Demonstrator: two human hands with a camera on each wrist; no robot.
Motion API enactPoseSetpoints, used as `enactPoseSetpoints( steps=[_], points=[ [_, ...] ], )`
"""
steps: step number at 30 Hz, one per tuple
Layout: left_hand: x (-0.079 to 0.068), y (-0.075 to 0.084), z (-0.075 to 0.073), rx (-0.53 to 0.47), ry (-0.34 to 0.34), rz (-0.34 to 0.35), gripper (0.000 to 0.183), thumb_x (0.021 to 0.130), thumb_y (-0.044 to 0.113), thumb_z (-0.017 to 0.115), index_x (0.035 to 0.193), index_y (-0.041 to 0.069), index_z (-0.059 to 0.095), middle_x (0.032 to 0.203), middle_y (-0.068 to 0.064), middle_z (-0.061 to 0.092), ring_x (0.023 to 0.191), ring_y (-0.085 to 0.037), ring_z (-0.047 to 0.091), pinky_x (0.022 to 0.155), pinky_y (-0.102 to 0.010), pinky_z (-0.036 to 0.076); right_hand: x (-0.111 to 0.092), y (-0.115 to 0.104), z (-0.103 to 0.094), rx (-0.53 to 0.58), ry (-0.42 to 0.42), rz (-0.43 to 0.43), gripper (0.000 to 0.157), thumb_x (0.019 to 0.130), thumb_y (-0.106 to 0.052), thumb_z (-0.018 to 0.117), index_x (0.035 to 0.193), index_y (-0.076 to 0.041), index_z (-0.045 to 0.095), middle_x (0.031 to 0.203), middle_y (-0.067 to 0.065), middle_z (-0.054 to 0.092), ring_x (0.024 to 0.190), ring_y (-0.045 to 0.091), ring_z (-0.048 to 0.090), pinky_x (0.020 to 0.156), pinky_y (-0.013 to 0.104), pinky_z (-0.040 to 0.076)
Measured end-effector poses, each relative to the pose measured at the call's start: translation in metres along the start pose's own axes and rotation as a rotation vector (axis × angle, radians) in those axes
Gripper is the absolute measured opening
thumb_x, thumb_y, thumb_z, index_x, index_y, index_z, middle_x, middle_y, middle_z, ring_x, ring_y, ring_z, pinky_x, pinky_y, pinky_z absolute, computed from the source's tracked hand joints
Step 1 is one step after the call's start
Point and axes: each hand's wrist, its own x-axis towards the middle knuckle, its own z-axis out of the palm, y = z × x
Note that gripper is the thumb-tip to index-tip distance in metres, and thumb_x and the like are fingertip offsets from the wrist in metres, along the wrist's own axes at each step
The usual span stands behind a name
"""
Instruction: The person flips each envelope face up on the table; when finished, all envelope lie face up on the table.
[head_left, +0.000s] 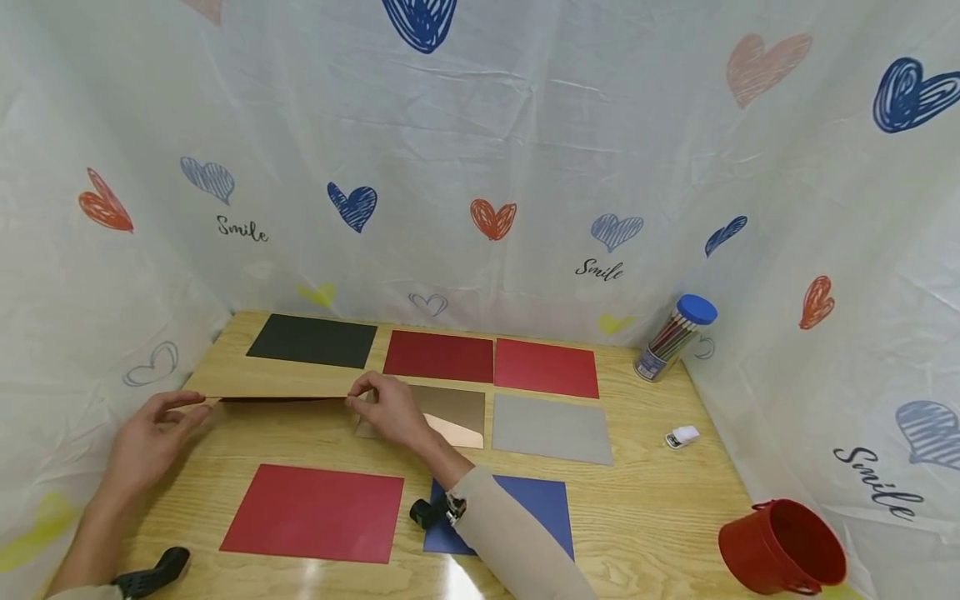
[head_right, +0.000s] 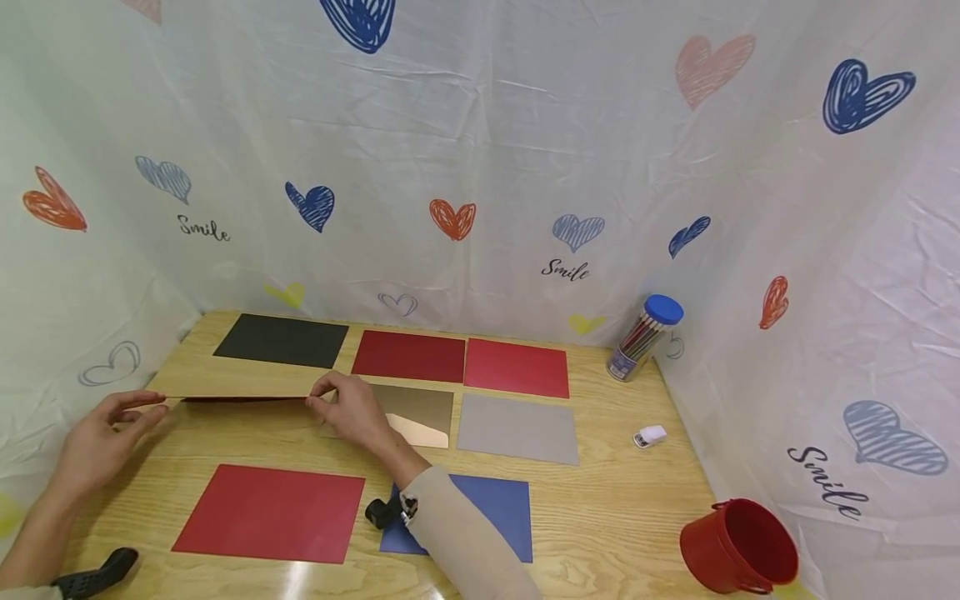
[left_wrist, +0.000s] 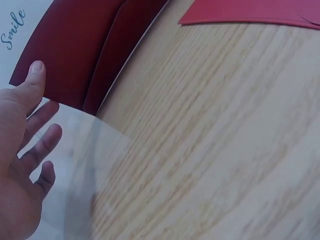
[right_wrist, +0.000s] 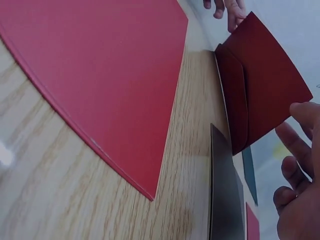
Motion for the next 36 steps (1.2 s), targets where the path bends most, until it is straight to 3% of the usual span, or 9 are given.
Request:
enactPoseSetpoints(
  steps=[4, 7, 13, 17, 22, 25, 28, 32, 36],
  points=[
    [0.0014, 0.0027, 0.0019, 0.032, -0.010, 0.015, 0.048, 0.100, 0.034, 0.064, 0.132, -0.001, 0.056, 0.122, -0.020, 0.059, 0.081, 0.024, 0.035, 0.062, -0.013, 0.039, 0.0011, -0.0007, -0.0002, 0.031, 0.033, 0.029, 0.006, 0.099, -0.029, 0.067, 0.102, -0.024, 0.069, 0.096, -0.015, 0.065, 0.067, 0.006, 0.049, 0.057, 0.019, 0.040],
    [0.0020, 0.0030, 0.0030, 0.040, -0.012, 0.024, 0.050, 0.101, 0.035, 0.062, 0.135, -0.002, 0.055, 0.129, -0.028, 0.054, 0.085, 0.025, 0.032, 0.065, -0.014, 0.038, 0.0022, -0.0008, 0.0000, 0.057, 0.048, 0.050, 0.008, 0.099, -0.031, 0.066, 0.101, -0.024, 0.070, 0.091, -0.015, 0.065, 0.067, 0.005, 0.049, 0.056, 0.019, 0.040],
    [0.0036, 0.0017, 0.0030, -0.005, -0.025, 0.033, 0.057, 0.103, 0.035, 0.058, 0.146, -0.001, 0.047, 0.145, -0.023, 0.049, 0.091, 0.025, 0.033, 0.069, -0.011, 0.035, 0.0041, -0.0019, 0.0012, 0.084, 0.073, 0.056, 0.011, 0.098, -0.032, 0.067, 0.098, -0.022, 0.072, 0.083, -0.007, 0.067, 0.059, 0.004, 0.047, 0.051, 0.020, 0.039],
    [0.0042, 0.0000, 0.0018, -0.036, -0.031, 0.048, 0.060, 0.103, 0.035, 0.058, 0.151, 0.003, 0.042, 0.155, -0.010, 0.044, 0.094, 0.027, 0.033, 0.071, -0.005, 0.033, 0.0051, -0.0042, 0.0017, 0.077, 0.090, 0.061, 0.014, 0.098, -0.033, 0.067, 0.096, -0.021, 0.073, 0.079, -0.005, 0.066, 0.059, 0.004, 0.047, 0.051, 0.020, 0.038],
    [0.0031, -0.0005, 0.0021, -0.084, -0.016, 0.082, 0.060, 0.103, 0.031, 0.059, 0.154, 0.006, 0.039, 0.145, 0.022, 0.048, 0.096, 0.029, 0.035, 0.073, -0.002, 0.033, 0.0058, -0.0069, 0.0017, 0.072, 0.104, 0.075, 0.016, 0.098, -0.035, 0.067, 0.096, -0.022, 0.075, 0.078, -0.010, 0.065, 0.060, 0.004, 0.048, 0.052, 0.020, 0.039],
    [0.0024, 0.0004, 0.0032, -0.110, -0.007, 0.086, 0.060, 0.103, 0.029, 0.059, 0.152, 0.004, 0.038, 0.139, 0.024, 0.051, 0.096, 0.026, 0.037, 0.073, -0.002, 0.034, 0.0055, -0.0074, 0.0018, 0.071, 0.105, 0.070, 0.019, 0.098, -0.036, 0.066, 0.098, -0.021, 0.077, 0.078, -0.011, 0.067, 0.059, 0.004, 0.048, 0.051, 0.020, 0.038],
    [0.0017, 0.0005, 0.0039, -0.097, -0.006, 0.060, 0.060, 0.102, 0.031, 0.059, 0.151, 0.004, 0.038, 0.141, 0.013, 0.053, 0.095, 0.025, 0.037, 0.072, -0.002, 0.035, 0.0053, -0.0071, 0.0026, 0.065, 0.097, 0.054, 0.021, 0.100, -0.034, 0.064, 0.102, -0.020, 0.079, 0.077, -0.007, 0.068, 0.054, 0.004, 0.046, 0.048, 0.020, 0.036],
    [0.0013, 0.0005, 0.0043, -0.045, -0.019, 0.043, 0.058, 0.103, 0.032, 0.059, 0.150, 0.003, 0.042, 0.142, -0.014, 0.053, 0.092, 0.024, 0.036, 0.069, -0.005, 0.037, 0.0054, -0.0073, 0.0036, 0.026, 0.082, 0.028, 0.023, 0.101, -0.031, 0.062, 0.107, -0.017, 0.078, 0.079, -0.005, 0.071, 0.048, 0.005, 0.040, 0.046, 0.019, 0.033],
    [0.0010, -0.0006, 0.0048, -0.007, -0.018, 0.091, 0.054, 0.100, 0.025, 0.063, 0.146, -0.001, 0.047, 0.133, -0.031, 0.052, 0.090, 0.025, 0.035, 0.066, -0.007, 0.038, 0.0052, -0.0096, 0.0044, -0.048, 0.062, 0.013, 0.022, 0.102, -0.028, 0.061, 0.110, -0.016, 0.078, 0.084, -0.007, 0.072, 0.048, 0.003, 0.041, 0.050, 0.017, 0.035]
  ],
)
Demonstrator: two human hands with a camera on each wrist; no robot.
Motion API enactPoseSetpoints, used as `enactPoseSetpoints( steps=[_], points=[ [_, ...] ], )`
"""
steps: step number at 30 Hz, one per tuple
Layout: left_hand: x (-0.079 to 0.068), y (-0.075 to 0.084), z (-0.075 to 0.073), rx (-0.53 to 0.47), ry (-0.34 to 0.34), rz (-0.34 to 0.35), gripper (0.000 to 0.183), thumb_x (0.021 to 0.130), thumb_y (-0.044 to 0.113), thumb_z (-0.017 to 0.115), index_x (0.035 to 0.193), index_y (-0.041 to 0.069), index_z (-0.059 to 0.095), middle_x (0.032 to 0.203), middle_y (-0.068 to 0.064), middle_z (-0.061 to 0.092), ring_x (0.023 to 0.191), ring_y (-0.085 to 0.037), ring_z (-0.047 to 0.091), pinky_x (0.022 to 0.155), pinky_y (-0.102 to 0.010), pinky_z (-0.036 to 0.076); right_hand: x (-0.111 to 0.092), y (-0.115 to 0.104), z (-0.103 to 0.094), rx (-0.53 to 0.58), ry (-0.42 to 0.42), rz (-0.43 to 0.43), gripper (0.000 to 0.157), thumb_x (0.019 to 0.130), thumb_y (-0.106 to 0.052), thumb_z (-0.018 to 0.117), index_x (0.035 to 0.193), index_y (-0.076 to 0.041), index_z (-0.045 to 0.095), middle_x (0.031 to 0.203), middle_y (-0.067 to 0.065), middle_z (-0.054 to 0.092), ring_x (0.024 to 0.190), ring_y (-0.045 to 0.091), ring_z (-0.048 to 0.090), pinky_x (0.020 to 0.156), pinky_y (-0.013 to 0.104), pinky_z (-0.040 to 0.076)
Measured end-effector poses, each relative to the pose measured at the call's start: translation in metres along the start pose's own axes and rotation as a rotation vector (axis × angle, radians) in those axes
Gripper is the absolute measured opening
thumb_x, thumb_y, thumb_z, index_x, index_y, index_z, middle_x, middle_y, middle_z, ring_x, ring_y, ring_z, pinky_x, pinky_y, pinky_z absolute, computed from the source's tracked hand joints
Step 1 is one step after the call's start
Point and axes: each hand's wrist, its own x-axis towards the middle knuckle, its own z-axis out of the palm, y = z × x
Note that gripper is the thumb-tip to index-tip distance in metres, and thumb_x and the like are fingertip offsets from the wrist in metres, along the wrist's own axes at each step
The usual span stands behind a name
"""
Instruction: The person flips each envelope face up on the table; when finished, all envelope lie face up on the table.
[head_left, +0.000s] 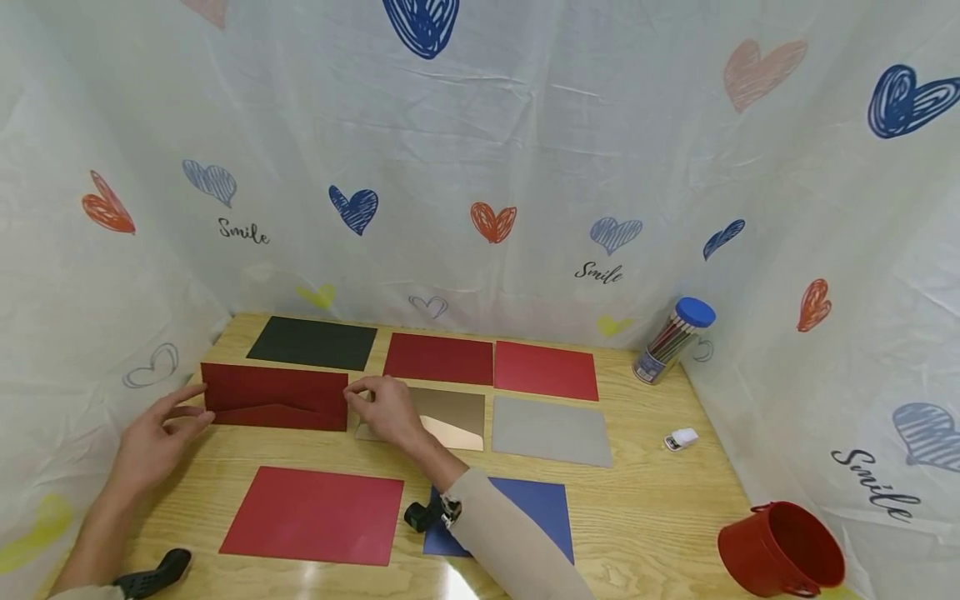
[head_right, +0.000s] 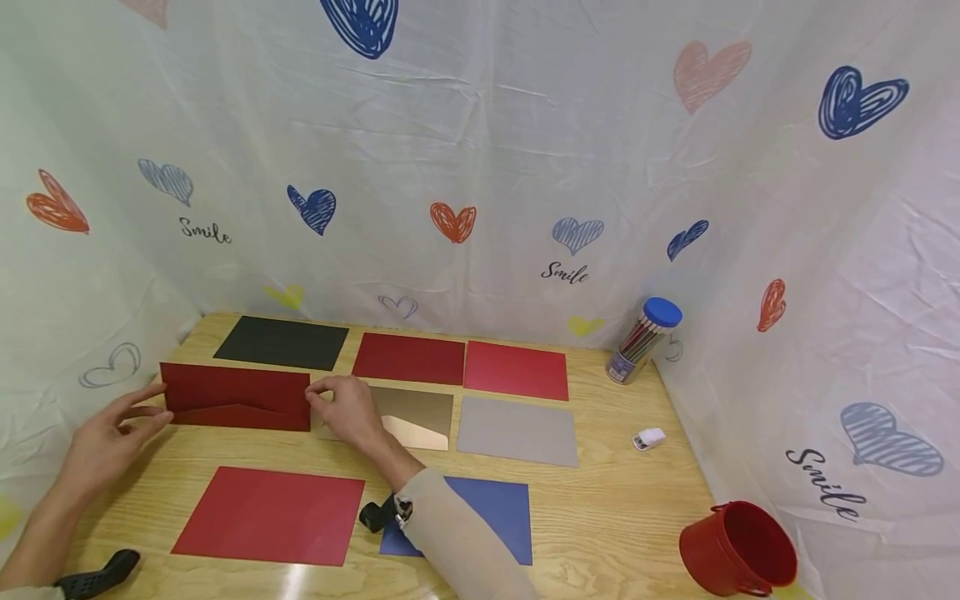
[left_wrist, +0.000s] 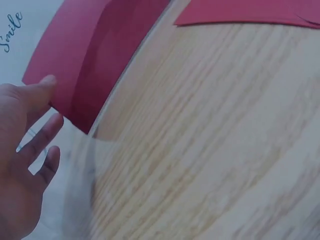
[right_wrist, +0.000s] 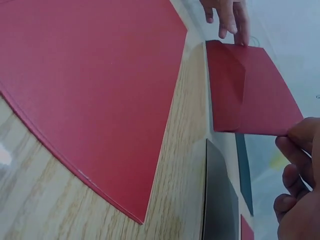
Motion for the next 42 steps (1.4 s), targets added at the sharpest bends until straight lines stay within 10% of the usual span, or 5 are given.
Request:
enactPoseSetpoints(
  steps=[5, 12, 16, 24, 42],
  points=[
    [0.001, -0.006, 0.001, 0.053, 0.006, 0.086, 0.059, 0.091, 0.014, 0.076, 0.141, -0.004, 0.051, 0.129, -0.033, 0.052, 0.090, 0.020, 0.037, 0.064, -0.007, 0.038, 0.001, 0.001, 0.003, -0.158, -0.061, -0.022, 0.020, 0.101, -0.026, 0.063, 0.115, -0.020, 0.077, 0.080, -0.010, 0.071, 0.050, 0.001, 0.044, 0.075, 0.017, 0.045],
    [0.001, -0.012, 0.006, 0.138, -0.046, 0.129, 0.070, 0.082, 0.009, 0.083, 0.141, -0.009, 0.048, 0.123, -0.033, 0.050, 0.091, -0.049, 0.062, 0.066, -0.016, 0.039, 0.000, 0.011, 0.012, -0.441, -0.160, -0.088, 0.034, 0.099, -0.035, 0.066, 0.131, -0.026, 0.068, 0.118, -0.016, 0.070, 0.085, -0.003, 0.053, 0.095, 0.019, 0.042],
    [0.001, -0.013, 0.008, 0.138, -0.074, 0.127, 0.070, 0.083, 0.009, 0.082, 0.139, -0.012, 0.047, 0.124, -0.033, 0.048, 0.094, -0.054, 0.061, 0.064, -0.006, 0.037, -0.003, 0.014, 0.016, -0.567, -0.176, -0.099, 0.041, 0.098, -0.044, 0.065, 0.136, -0.030, 0.064, 0.125, -0.017, 0.067, 0.107, 0.003, 0.052, 0.092, 0.018, 0.042],
    [0.000, -0.013, 0.010, 0.138, -0.138, 0.093, 0.068, 0.089, 0.018, 0.078, 0.139, -0.015, 0.045, 0.131, -0.040, 0.045, 0.114, -0.056, 0.045, 0.090, -0.070, 0.038, -0.005, 0.018, 0.021, -0.653, -0.170, -0.113, 0.049, 0.093, -0.054, 0.066, 0.136, -0.030, 0.064, 0.125, -0.014, 0.065, 0.118, 0.008, 0.051, 0.103, 0.023, 0.040],
    [0.003, -0.016, 0.009, 0.130, -0.166, 0.088, 0.069, 0.087, 0.020, 0.080, 0.138, -0.014, 0.047, 0.133, -0.045, 0.045, 0.121, -0.062, 0.041, 0.096, -0.072, 0.032, -0.006, 0.015, 0.024, -0.734, -0.197, -0.121, 0.040, 0.095, -0.054, 0.063, 0.130, -0.034, 0.068, 0.125, -0.014, 0.061, 0.121, 0.009, 0.050, 0.101, 0.027, 0.043]
  ],
)
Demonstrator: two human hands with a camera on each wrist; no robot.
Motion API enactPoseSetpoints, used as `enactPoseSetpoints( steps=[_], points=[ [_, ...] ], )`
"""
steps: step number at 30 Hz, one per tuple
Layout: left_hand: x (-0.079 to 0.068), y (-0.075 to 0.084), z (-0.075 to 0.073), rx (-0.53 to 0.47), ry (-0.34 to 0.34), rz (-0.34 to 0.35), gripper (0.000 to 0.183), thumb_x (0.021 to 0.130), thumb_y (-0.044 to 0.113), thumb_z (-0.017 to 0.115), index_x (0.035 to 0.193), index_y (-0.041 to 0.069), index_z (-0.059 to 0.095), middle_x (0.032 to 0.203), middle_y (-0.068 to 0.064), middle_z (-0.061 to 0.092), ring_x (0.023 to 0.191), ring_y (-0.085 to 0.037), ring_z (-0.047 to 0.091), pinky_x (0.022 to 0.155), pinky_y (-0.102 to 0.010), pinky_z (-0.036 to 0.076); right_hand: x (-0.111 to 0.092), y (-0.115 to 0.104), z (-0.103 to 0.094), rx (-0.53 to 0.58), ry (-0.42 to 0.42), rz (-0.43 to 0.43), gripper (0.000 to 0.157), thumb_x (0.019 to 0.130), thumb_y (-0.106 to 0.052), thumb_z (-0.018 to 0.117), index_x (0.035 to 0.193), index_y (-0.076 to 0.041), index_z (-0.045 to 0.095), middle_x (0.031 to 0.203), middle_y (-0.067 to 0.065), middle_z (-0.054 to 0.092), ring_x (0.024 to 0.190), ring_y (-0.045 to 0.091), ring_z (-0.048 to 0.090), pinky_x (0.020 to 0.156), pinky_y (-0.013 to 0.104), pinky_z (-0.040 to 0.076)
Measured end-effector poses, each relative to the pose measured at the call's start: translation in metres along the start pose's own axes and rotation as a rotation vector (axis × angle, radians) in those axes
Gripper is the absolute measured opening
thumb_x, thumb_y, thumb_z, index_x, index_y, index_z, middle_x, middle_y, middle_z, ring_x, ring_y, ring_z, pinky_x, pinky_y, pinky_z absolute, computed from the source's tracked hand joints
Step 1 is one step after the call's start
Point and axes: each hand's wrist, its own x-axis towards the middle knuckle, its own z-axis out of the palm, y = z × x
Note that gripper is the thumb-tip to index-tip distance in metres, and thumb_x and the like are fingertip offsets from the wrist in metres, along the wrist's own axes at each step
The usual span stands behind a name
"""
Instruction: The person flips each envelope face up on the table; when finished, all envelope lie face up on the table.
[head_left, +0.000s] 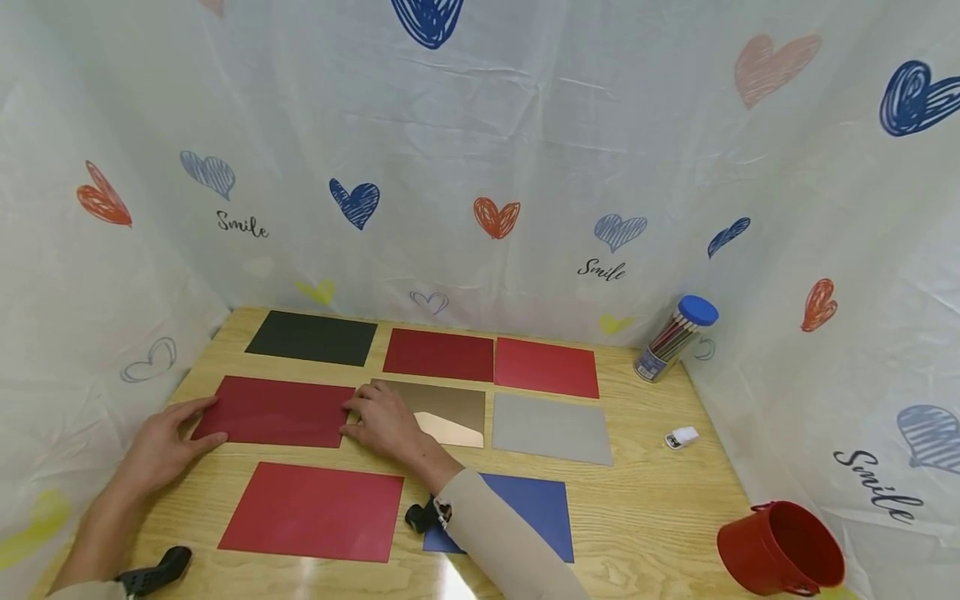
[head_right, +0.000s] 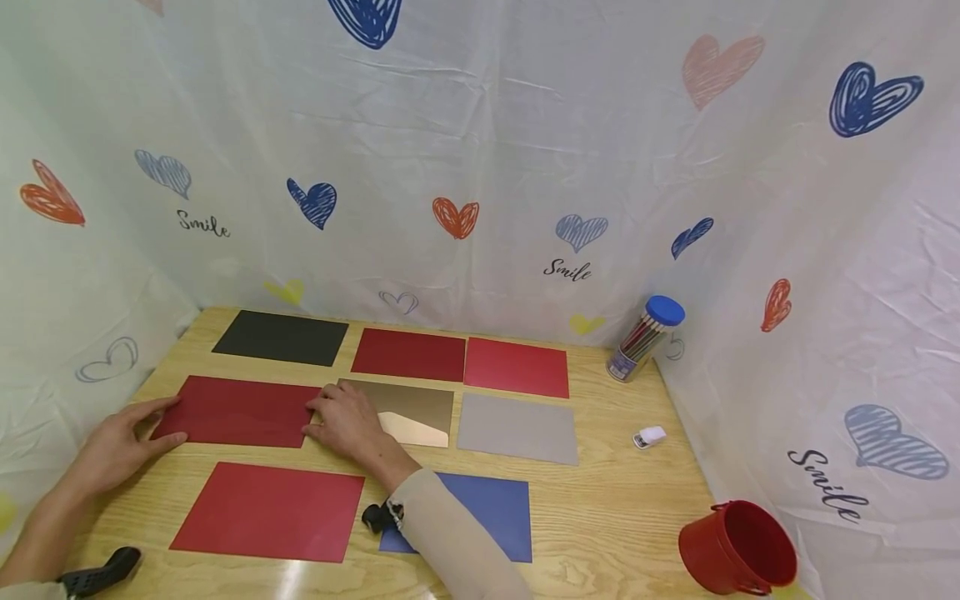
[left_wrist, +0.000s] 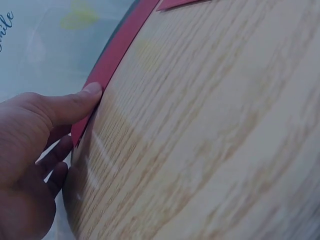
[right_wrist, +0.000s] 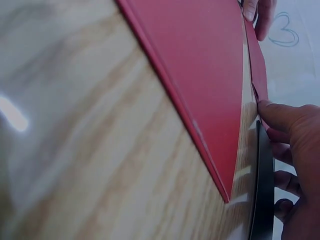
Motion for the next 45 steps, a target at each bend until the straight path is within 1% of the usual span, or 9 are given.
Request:
enactPoseSetpoints(
  steps=[3, 7, 11, 15, 22, 30, 40, 45],
  points=[
    [0.0007, -0.0010, 0.0000, 0.012, 0.004, -0.004, 0.070, 0.086, 0.022, 0.081, 0.137, -0.014, 0.048, 0.132, -0.044, 0.046, 0.119, -0.061, 0.041, 0.094, -0.072, 0.034, 0.0008, 0.0007, -0.0010, 0.008, -0.002, -0.003, 0.040, 0.095, -0.053, 0.063, 0.129, -0.033, 0.069, 0.125, -0.013, 0.061, 0.120, 0.009, 0.050, 0.101, 0.027, 0.044],
    [0.0016, -0.0003, -0.0004, 0.027, 0.010, 0.009, 0.069, 0.085, 0.023, 0.082, 0.135, -0.014, 0.050, 0.129, -0.042, 0.047, 0.116, -0.058, 0.043, 0.090, -0.070, 0.036, 0.0014, 0.0026, -0.0014, 0.018, -0.004, -0.010, 0.039, 0.095, -0.053, 0.063, 0.129, -0.033, 0.069, 0.124, -0.013, 0.061, 0.121, 0.009, 0.050, 0.102, 0.027, 0.043],
    [0.0016, 0.0004, -0.0015, 0.022, -0.006, 0.006, 0.070, 0.086, 0.025, 0.081, 0.135, -0.014, 0.049, 0.128, -0.041, 0.047, 0.114, -0.056, 0.045, 0.089, -0.068, 0.037, 0.0016, 0.0041, -0.0017, 0.039, -0.010, -0.018, 0.040, 0.094, -0.053, 0.065, 0.128, -0.033, 0.069, 0.125, -0.013, 0.061, 0.124, 0.010, 0.050, 0.104, 0.028, 0.043],
    [0.0007, -0.0011, -0.0025, 0.016, -0.026, -0.006, 0.071, 0.087, 0.027, 0.080, 0.136, -0.015, 0.048, 0.129, -0.041, 0.045, 0.114, -0.057, 0.044, 0.089, -0.068, 0.037, 0.0015, 0.0049, -0.0016, 0.057, -0.024, -0.026, 0.041, 0.093, -0.055, 0.065, 0.129, -0.033, 0.068, 0.126, -0.013, 0.060, 0.126, 0.010, 0.050, 0.103, 0.031, 0.045],
    [0.0000, -0.0020, -0.0032, 0.015, -0.030, -0.004, 0.070, 0.087, 0.027, 0.081, 0.135, -0.014, 0.050, 0.128, -0.039, 0.047, 0.113, -0.056, 0.046, 0.087, -0.067, 0.038, 0.0013, 0.0058, -0.0014, 0.080, -0.040, -0.025, 0.041, 0.093, -0.055, 0.065, 0.129, -0.034, 0.068, 0.127, -0.014, 0.059, 0.126, 0.010, 0.049, 0.101, 0.037, 0.046],
    [0.0015, -0.0004, -0.0039, 0.025, -0.039, -0.007, 0.071, 0.086, 0.028, 0.082, 0.134, -0.013, 0.050, 0.125, -0.038, 0.048, 0.108, -0.053, 0.049, 0.085, -0.064, 0.041, 0.0014, 0.0067, -0.0005, 0.068, -0.036, -0.032, 0.042, 0.094, -0.055, 0.065, 0.130, -0.034, 0.068, 0.127, -0.013, 0.060, 0.122, 0.010, 0.050, 0.100, 0.034, 0.045],
    [0.0005, 0.0003, -0.0043, 0.019, -0.026, -0.018, 0.071, 0.086, 0.028, 0.082, 0.135, -0.013, 0.051, 0.127, -0.039, 0.047, 0.111, -0.054, 0.047, 0.087, -0.065, 0.039, 0.0011, 0.0082, -0.0012, 0.074, -0.030, -0.041, 0.043, 0.093, -0.056, 0.064, 0.130, -0.034, 0.068, 0.127, -0.014, 0.060, 0.121, 0.008, 0.050, 0.100, 0.030, 0.045],
    [-0.0001, -0.0003, -0.0042, 0.021, -0.036, -0.032, 0.072, 0.086, 0.030, 0.081, 0.134, -0.012, 0.051, 0.128, -0.039, 0.047, 0.112, -0.054, 0.047, 0.088, -0.066, 0.038, -0.0002, 0.0077, -0.0008, 0.070, -0.036, -0.047, 0.043, 0.093, -0.056, 0.064, 0.130, -0.034, 0.067, 0.127, -0.014, 0.059, 0.127, 0.009, 0.049, 0.104, 0.032, 0.043]
  ],
)
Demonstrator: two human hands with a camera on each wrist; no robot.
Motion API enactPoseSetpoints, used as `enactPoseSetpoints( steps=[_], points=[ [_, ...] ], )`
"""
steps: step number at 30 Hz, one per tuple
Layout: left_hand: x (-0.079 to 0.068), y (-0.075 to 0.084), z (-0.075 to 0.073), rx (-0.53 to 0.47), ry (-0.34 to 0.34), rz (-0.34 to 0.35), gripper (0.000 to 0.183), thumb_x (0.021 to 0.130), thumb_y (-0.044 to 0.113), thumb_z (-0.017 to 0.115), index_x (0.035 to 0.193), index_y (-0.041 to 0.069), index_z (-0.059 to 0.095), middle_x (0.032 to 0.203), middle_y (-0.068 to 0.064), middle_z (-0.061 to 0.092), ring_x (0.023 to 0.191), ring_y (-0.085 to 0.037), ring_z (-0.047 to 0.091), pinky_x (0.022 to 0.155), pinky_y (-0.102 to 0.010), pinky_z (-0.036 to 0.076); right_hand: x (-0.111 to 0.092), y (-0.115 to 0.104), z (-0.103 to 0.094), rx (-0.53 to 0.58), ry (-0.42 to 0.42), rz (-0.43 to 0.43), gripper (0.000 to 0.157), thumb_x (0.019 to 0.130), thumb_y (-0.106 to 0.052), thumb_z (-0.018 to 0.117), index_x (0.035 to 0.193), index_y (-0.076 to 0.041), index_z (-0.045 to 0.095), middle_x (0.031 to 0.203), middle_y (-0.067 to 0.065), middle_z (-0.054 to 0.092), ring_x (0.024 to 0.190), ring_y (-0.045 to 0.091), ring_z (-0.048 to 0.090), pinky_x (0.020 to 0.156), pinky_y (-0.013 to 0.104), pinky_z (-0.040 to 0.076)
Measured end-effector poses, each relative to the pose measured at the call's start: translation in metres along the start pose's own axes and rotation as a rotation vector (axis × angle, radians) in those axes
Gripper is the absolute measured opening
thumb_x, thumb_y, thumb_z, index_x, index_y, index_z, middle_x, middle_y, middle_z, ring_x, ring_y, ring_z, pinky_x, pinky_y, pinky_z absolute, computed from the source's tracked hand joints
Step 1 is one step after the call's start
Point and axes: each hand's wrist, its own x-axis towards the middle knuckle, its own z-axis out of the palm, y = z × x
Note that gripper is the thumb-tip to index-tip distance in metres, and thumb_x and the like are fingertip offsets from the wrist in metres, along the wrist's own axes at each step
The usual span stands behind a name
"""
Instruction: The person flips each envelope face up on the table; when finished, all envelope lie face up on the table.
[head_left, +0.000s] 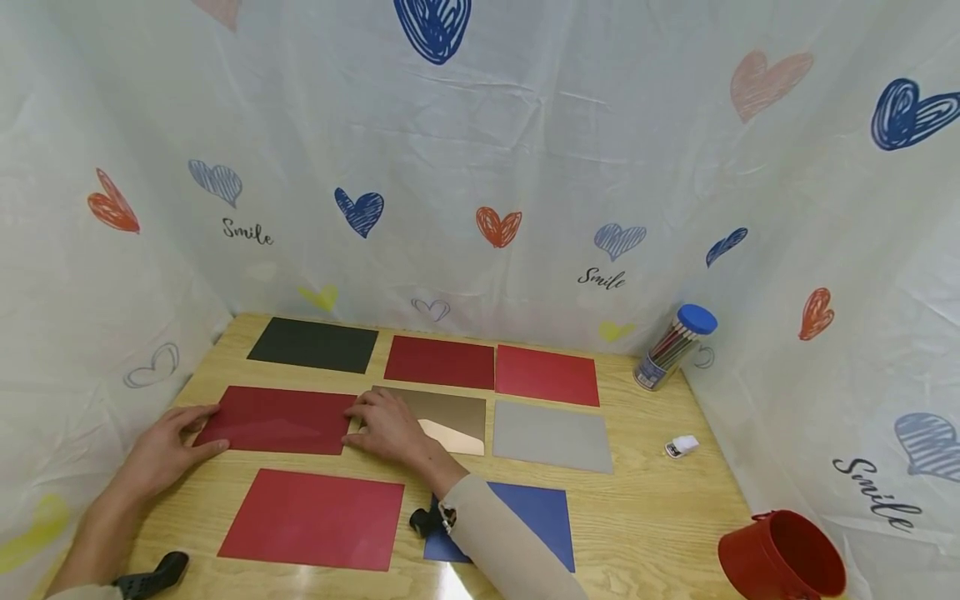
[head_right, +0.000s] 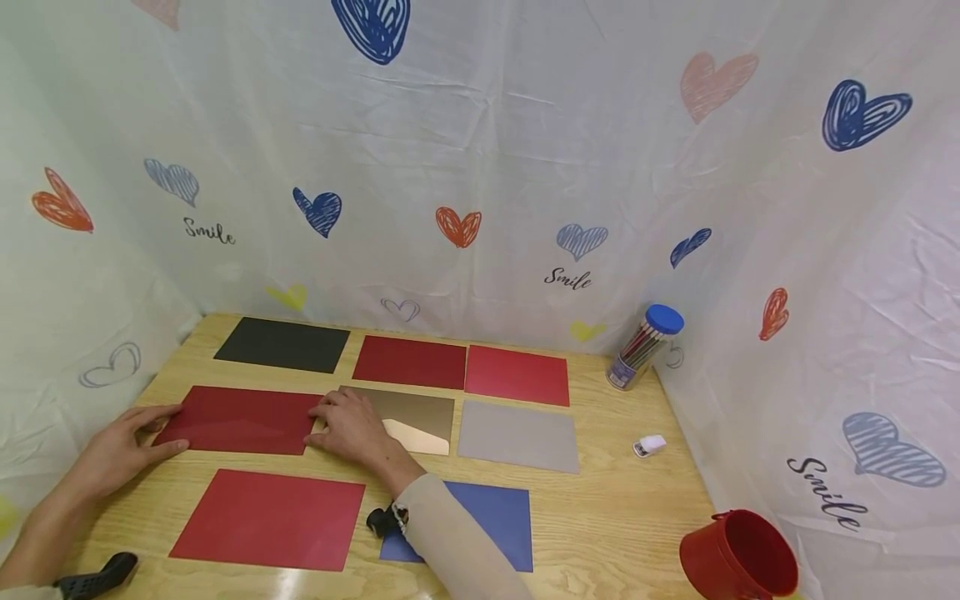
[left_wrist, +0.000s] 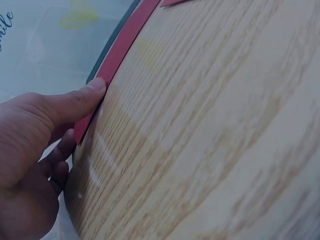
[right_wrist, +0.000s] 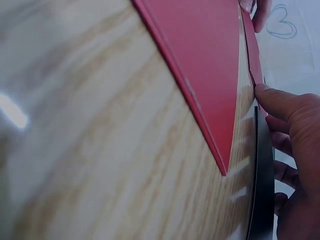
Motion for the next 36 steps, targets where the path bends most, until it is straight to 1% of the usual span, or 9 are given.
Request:
enactPoseSetpoints(
  steps=[4, 9, 17, 23, 28, 30, 33, 35, 36],
  points=[
    [0.000, -0.001, 0.001, -0.003, 0.002, 0.002, 0.070, 0.086, 0.029, 0.081, 0.134, -0.012, 0.051, 0.128, -0.039, 0.047, 0.112, -0.054, 0.047, 0.088, -0.066, 0.039, -0.001, 0.000, 0.001, 0.006, 0.000, -0.005, 0.043, 0.094, -0.055, 0.064, 0.130, -0.033, 0.068, 0.128, -0.014, 0.059, 0.129, 0.010, 0.048, 0.105, 0.033, 0.043],
    [0.000, -0.001, 0.001, -0.003, 0.012, 0.018, 0.069, 0.086, 0.027, 0.081, 0.134, -0.012, 0.051, 0.127, -0.038, 0.048, 0.110, -0.053, 0.048, 0.086, -0.065, 0.040, 0.000, 0.001, 0.001, 0.012, 0.005, -0.007, 0.042, 0.094, -0.055, 0.065, 0.130, -0.033, 0.068, 0.128, -0.014, 0.059, 0.124, 0.008, 0.049, 0.102, 0.032, 0.044],
    [0.001, -0.001, 0.001, 0.001, 0.003, 0.010, 0.071, 0.086, 0.029, 0.081, 0.135, -0.012, 0.050, 0.127, -0.038, 0.048, 0.110, -0.053, 0.048, 0.086, -0.065, 0.040, 0.001, 0.001, 0.001, 0.006, 0.001, -0.005, 0.043, 0.094, -0.055, 0.065, 0.130, -0.033, 0.068, 0.128, -0.013, 0.060, 0.125, 0.009, 0.050, 0.101, 0.033, 0.045],
    [0.000, 0.000, 0.001, 0.004, 0.004, 0.016, 0.071, 0.085, 0.028, 0.082, 0.135, -0.012, 0.051, 0.126, -0.038, 0.048, 0.109, -0.053, 0.049, 0.085, -0.064, 0.041, 0.000, 0.001, 0.001, -0.007, -0.006, -0.005, 0.042, 0.094, -0.055, 0.064, 0.130, -0.034, 0.068, 0.128, -0.013, 0.060, 0.129, 0.010, 0.049, 0.104, 0.033, 0.043],
    [0.002, 0.000, 0.002, 0.005, -0.001, 0.023, 0.071, 0.085, 0.027, 0.082, 0.134, -0.012, 0.052, 0.126, -0.038, 0.049, 0.107, -0.051, 0.051, 0.082, -0.059, 0.043, 0.000, 0.001, -0.001, -0.015, -0.009, 0.000, 0.042, 0.094, -0.055, 0.065, 0.129, -0.034, 0.068, 0.128, -0.013, 0.060, 0.130, 0.011, 0.049, 0.105, 0.034, 0.043],
    [0.003, 0.001, 0.001, 0.004, -0.001, 0.016, 0.071, 0.085, 0.028, 0.082, 0.136, -0.012, 0.051, 0.125, -0.037, 0.050, 0.105, -0.050, 0.052, 0.080, -0.054, 0.044, -0.001, 0.001, -0.002, -0.017, -0.009, 0.000, 0.041, 0.094, -0.055, 0.065, 0.129, -0.034, 0.068, 0.128, -0.013, 0.060, 0.129, 0.011, 0.049, 0.104, 0.034, 0.043],
    [0.004, 0.005, 0.001, -0.001, 0.017, 0.008, 0.072, 0.088, 0.027, 0.079, 0.139, -0.013, 0.047, 0.125, -0.036, 0.051, 0.102, -0.049, 0.053, 0.076, -0.050, 0.043, -0.002, 0.003, -0.004, -0.011, -0.001, -0.009, 0.041, 0.094, -0.055, 0.064, 0.130, -0.035, 0.067, 0.128, -0.014, 0.060, 0.128, 0.010, 0.049, 0.103, 0.033, 0.043],
    [0.005, 0.012, 0.002, -0.010, 0.057, 0.004, 0.071, 0.091, 0.026, 0.076, 0.141, -0.013, 0.045, 0.125, -0.035, 0.052, 0.101, -0.048, 0.053, 0.076, -0.050, 0.043, -0.004, 0.006, -0.006, 0.012, 0.009, -0.015, 0.041, 0.094, -0.053, 0.065, 0.131, -0.034, 0.067, 0.129, -0.013, 0.060, 0.124, 0.009, 0.050, 0.101, 0.030, 0.043],
    [0.006, 0.017, 0.002, -0.014, 0.081, 0.008, 0.069, 0.092, 0.025, 0.075, 0.141, -0.013, 0.045, 0.125, -0.035, 0.052, 0.101, -0.048, 0.052, 0.076, -0.053, 0.043, -0.005, 0.008, -0.008, 0.026, 0.021, -0.021, 0.041, 0.095, -0.051, 0.065, 0.131, -0.033, 0.067, 0.128, -0.012, 0.060, 0.122, 0.009, 0.050, 0.100, 0.028, 0.043]
  ],
)
